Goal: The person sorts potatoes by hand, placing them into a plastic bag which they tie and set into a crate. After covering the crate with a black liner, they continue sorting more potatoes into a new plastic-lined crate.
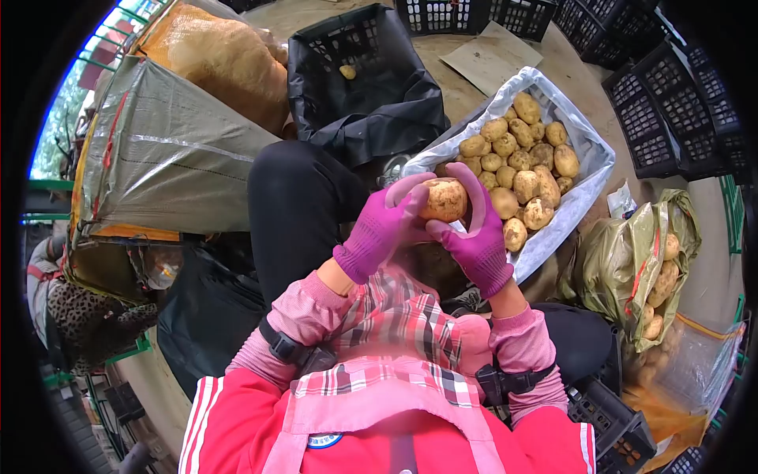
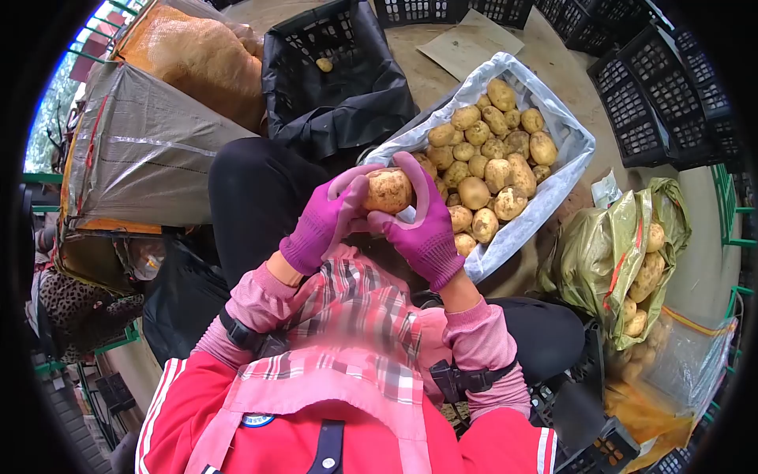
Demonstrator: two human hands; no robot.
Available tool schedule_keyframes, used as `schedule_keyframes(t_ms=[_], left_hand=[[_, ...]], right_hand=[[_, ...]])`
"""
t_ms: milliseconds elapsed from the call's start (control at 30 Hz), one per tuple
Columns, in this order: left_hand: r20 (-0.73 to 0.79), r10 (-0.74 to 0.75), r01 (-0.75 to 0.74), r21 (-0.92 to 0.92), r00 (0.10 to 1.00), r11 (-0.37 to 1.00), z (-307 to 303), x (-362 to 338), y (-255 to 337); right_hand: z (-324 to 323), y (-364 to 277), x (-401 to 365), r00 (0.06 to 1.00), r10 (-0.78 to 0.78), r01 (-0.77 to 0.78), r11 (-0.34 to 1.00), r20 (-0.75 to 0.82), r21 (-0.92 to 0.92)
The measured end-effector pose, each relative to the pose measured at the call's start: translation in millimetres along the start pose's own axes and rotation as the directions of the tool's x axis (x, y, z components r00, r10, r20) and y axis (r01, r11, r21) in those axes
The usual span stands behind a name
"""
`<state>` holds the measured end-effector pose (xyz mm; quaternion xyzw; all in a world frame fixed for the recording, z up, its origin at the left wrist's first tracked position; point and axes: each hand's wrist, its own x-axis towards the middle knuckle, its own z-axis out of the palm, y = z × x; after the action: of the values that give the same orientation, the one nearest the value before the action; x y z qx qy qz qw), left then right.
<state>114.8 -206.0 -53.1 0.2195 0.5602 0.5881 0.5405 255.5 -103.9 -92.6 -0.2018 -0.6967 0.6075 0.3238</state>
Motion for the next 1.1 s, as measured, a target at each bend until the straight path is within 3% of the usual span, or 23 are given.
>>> schedule_keyframes(t_ms=[100,200,333,400,433,500,633,733,833,933,1033,1100], left_hand=[[-0.017,0.231,-0.224,0.182,0.973,0.957,-1,4,-13],[-0.048,0.181,-0.181,0.014,0.982,0.983,6,1,-5],[0.053,0.357,-0.342,0.441,0.933,0.83,3,9,-18],[0.04,0.406,-0.373,0.484,0.913,0.791,1,7,-20],[0.042,0.429,-0.389,0.504,0.902,0.771,1,8,-21],[0.049,0.437,-0.404,0.481,0.898,0.778,2,8,-25],[0.102,0.445,-0.436,0.481,0.89,0.761,6,2,-18],[0.119,0.366,-0.385,0.31,0.923,0.869,21,-3,-13],[0.138,0.355,-0.377,0.466,0.925,0.801,13,0,-8],[0.142,0.48,-0.456,0.62,0.865,0.639,7,5,-19],[0.262,0.556,-0.536,0.735,0.789,0.415,6,4,-14],[0.255,0.558,-0.524,0.752,0.79,0.399,7,3,-14]], right_hand=[[3,-2,2,1.0,-0.028,0.027,0.999,-0.012,-0.038],[3,-5,0,0.994,-0.108,0.106,0.982,-0.009,-0.157],[-10,1,3,0.998,-0.039,0.042,0.997,0.044,-0.058],[-12,-5,5,0.997,0.068,-0.069,0.997,0.034,0.022],[-7,-2,4,0.999,0.04,-0.04,0.999,-0.015,-0.022],[6,6,0,0.994,-0.011,-0.001,0.994,-0.106,-0.113],[-2,-2,3,0.996,0.04,-0.047,0.995,-0.08,-0.086],[-10,0,6,0.99,0.114,-0.114,0.993,-0.082,0.005],[-17,-3,10,0.992,0.123,-0.125,0.99,0.036,0.068],[-18,-13,10,0.977,0.201,-0.21,0.968,0.073,0.138],[-21,-13,9,0.906,0.397,-0.422,0.837,0.145,0.348],[-23,-12,8,0.937,0.324,-0.347,0.907,0.132,0.239]])
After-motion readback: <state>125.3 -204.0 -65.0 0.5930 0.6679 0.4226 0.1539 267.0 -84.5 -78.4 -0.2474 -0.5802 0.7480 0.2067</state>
